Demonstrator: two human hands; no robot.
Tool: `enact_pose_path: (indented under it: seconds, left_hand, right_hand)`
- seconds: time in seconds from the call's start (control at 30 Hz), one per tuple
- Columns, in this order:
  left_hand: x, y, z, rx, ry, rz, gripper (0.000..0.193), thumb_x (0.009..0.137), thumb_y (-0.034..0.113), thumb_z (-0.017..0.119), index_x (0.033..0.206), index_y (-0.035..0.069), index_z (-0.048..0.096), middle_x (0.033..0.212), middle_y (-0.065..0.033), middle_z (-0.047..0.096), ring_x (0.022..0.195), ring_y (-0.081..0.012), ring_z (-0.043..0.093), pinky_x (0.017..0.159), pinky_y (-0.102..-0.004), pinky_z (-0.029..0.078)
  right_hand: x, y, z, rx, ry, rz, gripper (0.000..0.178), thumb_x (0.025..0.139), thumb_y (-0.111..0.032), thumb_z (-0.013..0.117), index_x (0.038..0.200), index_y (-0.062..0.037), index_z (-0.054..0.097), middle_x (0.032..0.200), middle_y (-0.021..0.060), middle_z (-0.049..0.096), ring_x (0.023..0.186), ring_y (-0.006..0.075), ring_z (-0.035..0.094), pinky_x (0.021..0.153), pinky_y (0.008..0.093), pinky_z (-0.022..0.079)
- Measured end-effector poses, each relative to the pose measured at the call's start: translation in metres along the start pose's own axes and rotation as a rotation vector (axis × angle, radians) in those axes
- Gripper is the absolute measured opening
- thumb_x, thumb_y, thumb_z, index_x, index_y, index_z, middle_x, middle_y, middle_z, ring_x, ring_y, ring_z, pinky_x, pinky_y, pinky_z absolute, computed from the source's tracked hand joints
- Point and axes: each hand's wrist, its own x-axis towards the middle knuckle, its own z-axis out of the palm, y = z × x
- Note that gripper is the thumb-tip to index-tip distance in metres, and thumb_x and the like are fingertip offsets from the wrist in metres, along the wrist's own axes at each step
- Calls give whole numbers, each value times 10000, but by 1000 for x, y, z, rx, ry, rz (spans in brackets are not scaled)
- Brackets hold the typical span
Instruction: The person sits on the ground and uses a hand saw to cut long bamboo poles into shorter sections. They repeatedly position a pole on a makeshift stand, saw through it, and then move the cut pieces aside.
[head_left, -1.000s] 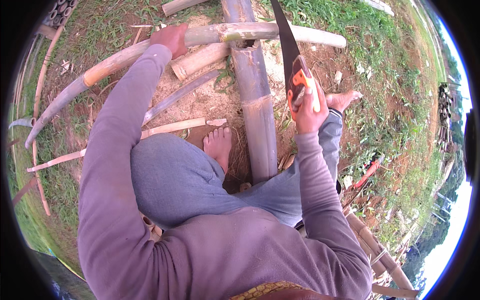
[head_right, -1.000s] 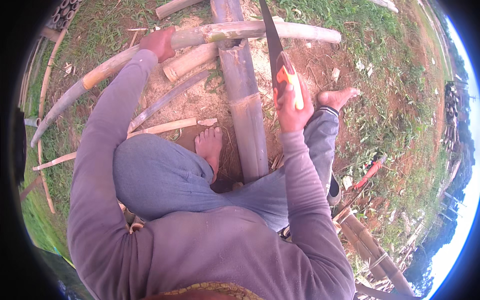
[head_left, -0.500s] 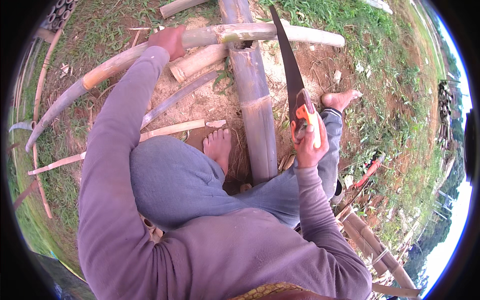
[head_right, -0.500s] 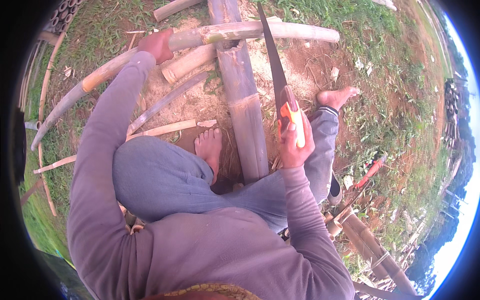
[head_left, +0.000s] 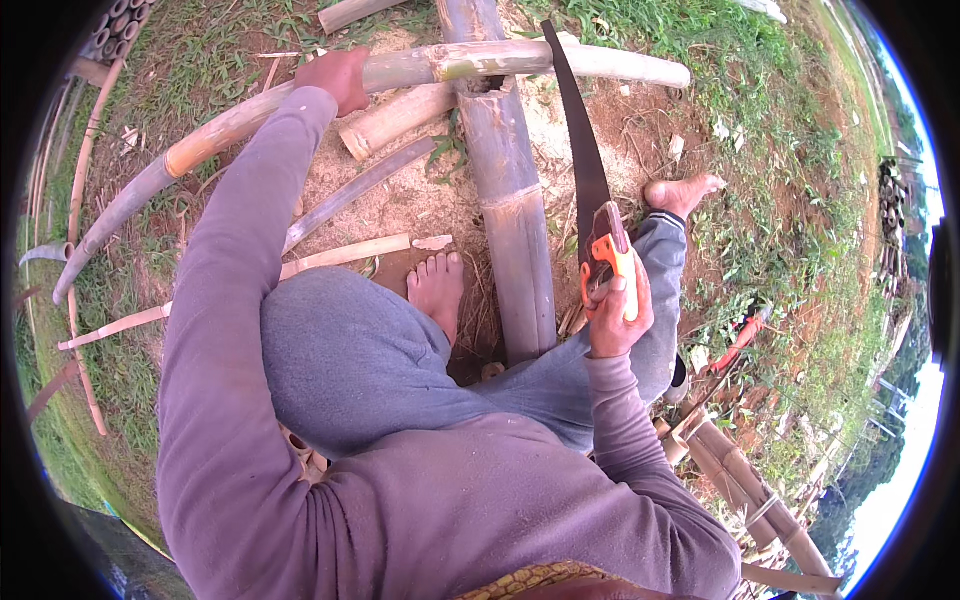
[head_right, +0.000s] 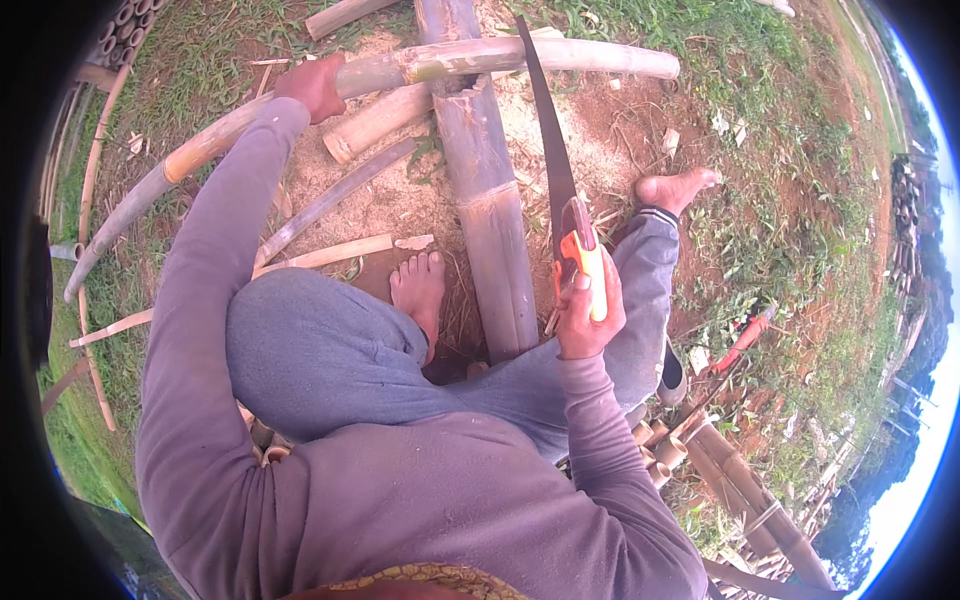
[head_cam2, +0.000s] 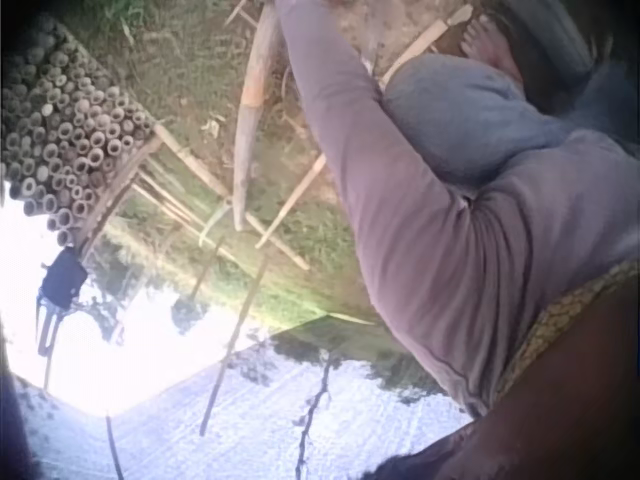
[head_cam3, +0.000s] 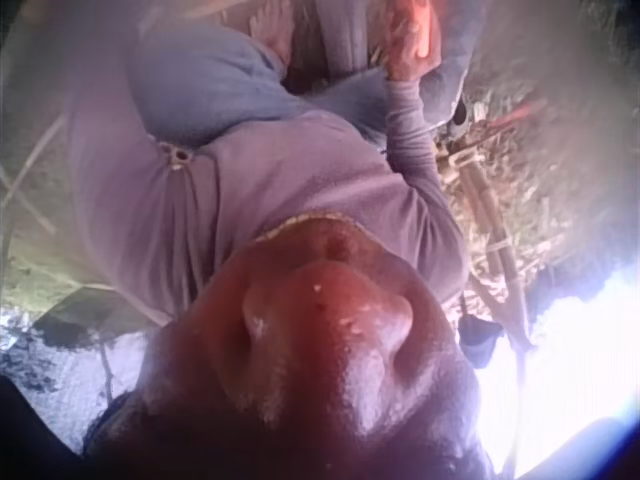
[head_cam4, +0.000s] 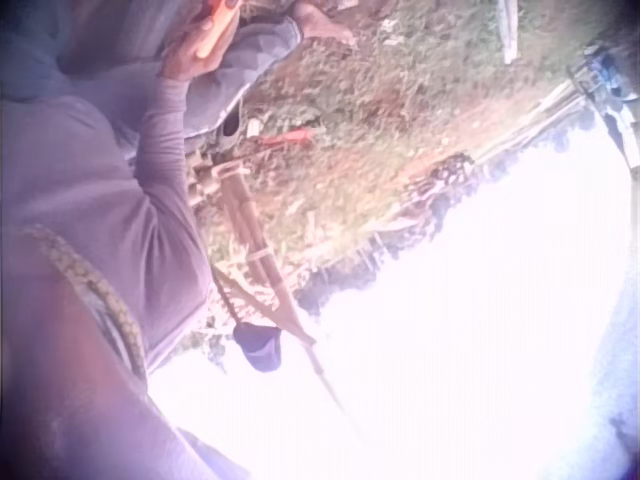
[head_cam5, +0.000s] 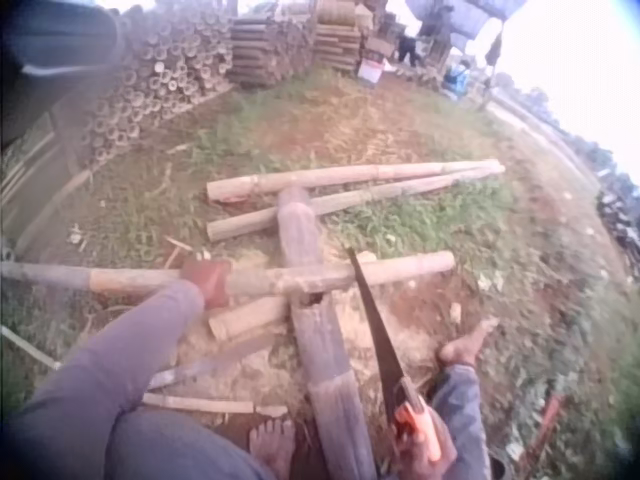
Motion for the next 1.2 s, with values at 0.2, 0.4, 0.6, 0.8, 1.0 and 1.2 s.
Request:
enact_pose_path:
  seconds: [0.2,0.4,0.6,0.8,1.0,1.2]
  left_hand:
    - [2,4,1,-18,11,22,474,808,220,776,1249,142,621,1163,-149,752,1115,-378,720,960,-526,573]
    - [4,-6,2,28,14,3,480,798,221,778,1243,136,619,1136,-158,756,1106,-386,720,938,-528,575]
    - [7,-3,-9,-13,-42,41,559,751,245,821,1262,127,629,1129,-161,758,1104,-376,720,936,-518,576]
    - [53,-44,3,-190,-381,222,757,674,295,880,1349,112,589,1174,-170,748,1092,-367,720,962,-499,566]
    - [16,28,19,106,164,176,732,749,342,878,1352,129,523,1207,-168,727,1103,-379,717,949,-513,570]
    - [24,20,2,18,10,163,527,830,322,824,1253,125,580,1105,-170,750,1057,-393,727,906,-514,584]
  right_hand:
    - [140,-7,94,18,5,108,369,1026,-143,700,1352,21,648,843,27,681,599,59,586,521,229,491]
    - [64,5,55,61,22,113,412,1065,-136,634,1437,34,583,881,32,672,616,50,569,554,232,512]
    - [20,-2,23,-53,13,-84,494,1058,-206,654,1448,71,531,1046,70,688,747,80,600,781,281,599]
    - [21,-2,23,65,-69,-12,543,1062,-207,652,1500,62,476,1117,91,675,786,101,620,799,298,600]
    - [27,-22,49,73,31,80,434,1079,-115,597,1486,16,519,973,46,645,679,57,552,689,267,572]
    - [-3,-50,25,-104,30,40,427,1076,-140,608,1451,55,550,1127,106,691,760,85,615,759,256,606]
